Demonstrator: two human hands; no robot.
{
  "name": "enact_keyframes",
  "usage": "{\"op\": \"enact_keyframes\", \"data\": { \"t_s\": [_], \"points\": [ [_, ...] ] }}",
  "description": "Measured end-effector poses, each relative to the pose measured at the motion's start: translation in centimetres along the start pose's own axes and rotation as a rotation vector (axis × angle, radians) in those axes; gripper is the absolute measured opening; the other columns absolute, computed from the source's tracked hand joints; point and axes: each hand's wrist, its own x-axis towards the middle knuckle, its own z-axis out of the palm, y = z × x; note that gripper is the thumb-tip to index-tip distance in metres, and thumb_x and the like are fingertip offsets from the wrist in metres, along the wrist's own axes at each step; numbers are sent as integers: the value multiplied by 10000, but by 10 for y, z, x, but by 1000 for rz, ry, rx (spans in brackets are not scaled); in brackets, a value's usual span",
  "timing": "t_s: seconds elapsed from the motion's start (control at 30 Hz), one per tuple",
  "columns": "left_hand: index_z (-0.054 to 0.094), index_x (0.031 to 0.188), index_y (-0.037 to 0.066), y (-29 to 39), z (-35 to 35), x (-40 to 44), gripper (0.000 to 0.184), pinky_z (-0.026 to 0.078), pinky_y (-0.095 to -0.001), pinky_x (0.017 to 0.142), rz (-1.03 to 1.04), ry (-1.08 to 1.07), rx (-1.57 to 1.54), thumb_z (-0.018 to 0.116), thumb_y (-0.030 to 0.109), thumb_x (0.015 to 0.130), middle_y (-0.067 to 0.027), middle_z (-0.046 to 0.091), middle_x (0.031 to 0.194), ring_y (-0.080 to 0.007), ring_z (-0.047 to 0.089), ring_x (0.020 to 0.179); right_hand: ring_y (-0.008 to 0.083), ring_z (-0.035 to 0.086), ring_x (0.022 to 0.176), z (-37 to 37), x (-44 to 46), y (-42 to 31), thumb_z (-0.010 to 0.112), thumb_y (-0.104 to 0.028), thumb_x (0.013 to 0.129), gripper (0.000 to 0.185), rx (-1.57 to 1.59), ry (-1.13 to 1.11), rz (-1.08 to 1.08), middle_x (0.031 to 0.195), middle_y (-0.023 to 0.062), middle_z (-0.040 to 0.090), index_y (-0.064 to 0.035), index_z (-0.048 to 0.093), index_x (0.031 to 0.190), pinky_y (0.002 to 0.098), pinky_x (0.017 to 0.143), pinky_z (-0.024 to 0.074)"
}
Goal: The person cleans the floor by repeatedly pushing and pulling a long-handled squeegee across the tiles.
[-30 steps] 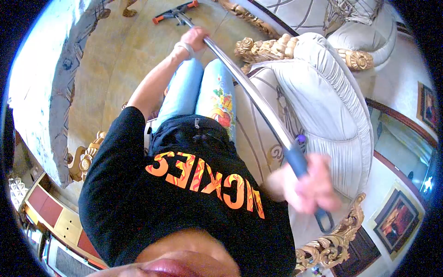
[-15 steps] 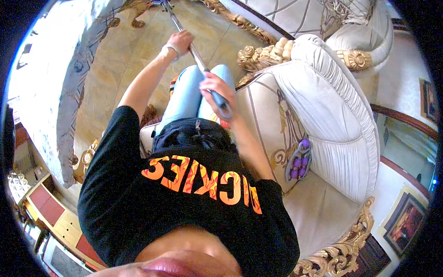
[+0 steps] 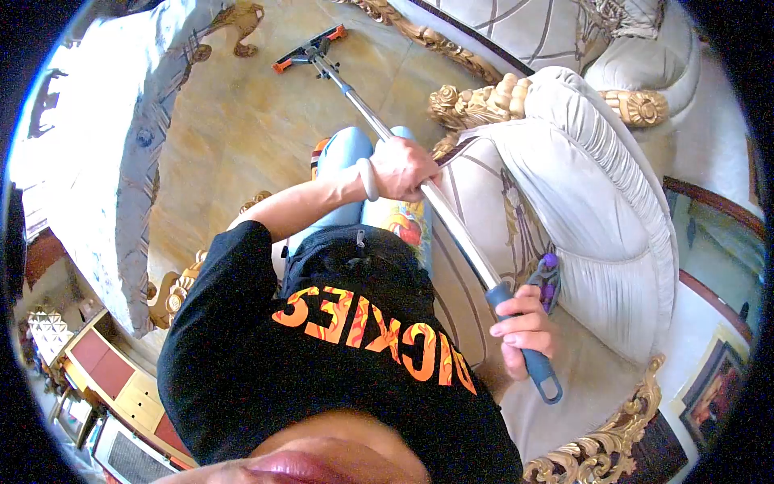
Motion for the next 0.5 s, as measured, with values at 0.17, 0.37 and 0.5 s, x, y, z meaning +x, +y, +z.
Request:
{"op": "enact_keyframes", "data": {
  "t_s": [0.17,0.37,0.5],
  "points": [
    [608,757,141,-51,-36,-9,222,469,-380,574,-42,-54,146,647,140,538,-60,583,657,-275,584,643,295,594,861,34,34,40,534,-78,756,111,93,-77,-36,789,93,625,-63,510,863,442,799,384],
    [561,662,116,-139,-49,-33,101,441,-384,684,-291,39,382,624,104,584,-75,559,684,-288,555,719,287,512,1109,89,51,123,532,12,763,58,99,-85,192,933,128,608,-20,539,811,364,913,407],
    [543,645,120,-149,-46,-49,141,439,-398,699,-368,49,541,656,143,564,-74,547,687,-283,547,760,264,501,1130,101,39,130,553,37,743,90,47,-124,225,937,105,610,-25,572,805,364,930,397]
  ]
}}
